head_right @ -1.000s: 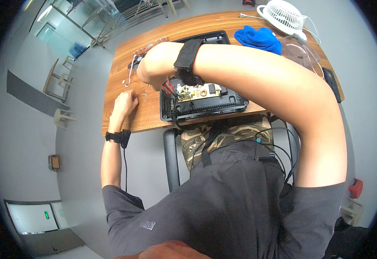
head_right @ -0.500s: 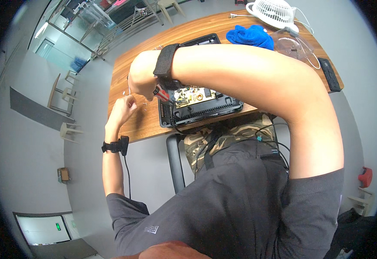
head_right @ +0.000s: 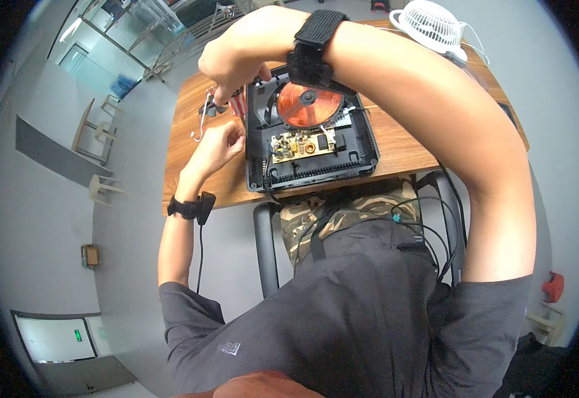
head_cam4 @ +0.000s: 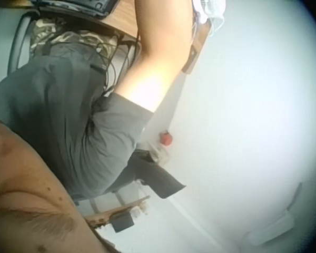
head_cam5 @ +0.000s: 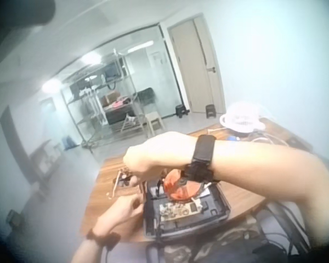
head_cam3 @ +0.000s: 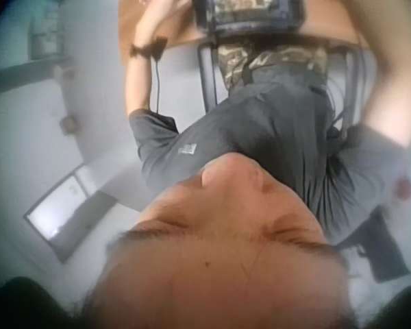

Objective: The person uses a screwdriver to fasten screws into a black electronic device on a wooden table. They then wipe the device with a blue cloth, flip it over, and place a copper-colored circular component inside before securing it with screws.

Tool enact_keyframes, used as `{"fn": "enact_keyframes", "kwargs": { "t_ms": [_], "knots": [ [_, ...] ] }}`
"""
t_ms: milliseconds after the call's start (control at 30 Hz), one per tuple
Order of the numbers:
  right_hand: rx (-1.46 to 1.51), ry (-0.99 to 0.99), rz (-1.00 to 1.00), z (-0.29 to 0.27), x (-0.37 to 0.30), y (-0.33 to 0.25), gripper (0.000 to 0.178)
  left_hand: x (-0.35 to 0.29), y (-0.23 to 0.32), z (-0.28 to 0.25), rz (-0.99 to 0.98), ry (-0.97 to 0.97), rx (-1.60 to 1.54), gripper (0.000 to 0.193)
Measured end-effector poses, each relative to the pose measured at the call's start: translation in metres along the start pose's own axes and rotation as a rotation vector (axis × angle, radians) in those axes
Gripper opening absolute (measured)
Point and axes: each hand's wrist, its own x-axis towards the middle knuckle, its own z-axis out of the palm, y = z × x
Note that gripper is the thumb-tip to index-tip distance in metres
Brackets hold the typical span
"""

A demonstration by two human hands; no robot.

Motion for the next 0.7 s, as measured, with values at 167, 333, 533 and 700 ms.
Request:
{"fn": "enact_keyframes", "kwargs": {
  "t_ms": [167, 333, 533, 700],
  "knots": [
    [0.029, -0.03, -0.02, 0.003, -0.009, 0.012, 0.048, 0.013, 0.009, 0.013, -0.003, -0.067, -0.089, 0.014],
    [0.085, -0.057, 0.025, 0.015, -0.003, 0.018, 0.048, 0.018, 0.011, 0.02, -0.018, -0.077, -0.097, 0.013],
    [0.132, -0.086, 0.01, 0.009, -0.009, 0.015, 0.049, 0.022, 0.008, 0.025, -0.024, -0.074, -0.155, 0.012],
    [0.102, -0.092, 0.034, 0.018, -0.004, 0.019, 0.05, 0.02, 0.006, 0.026, -0.03, -0.075, -0.194, 0.012]
  ]
}}
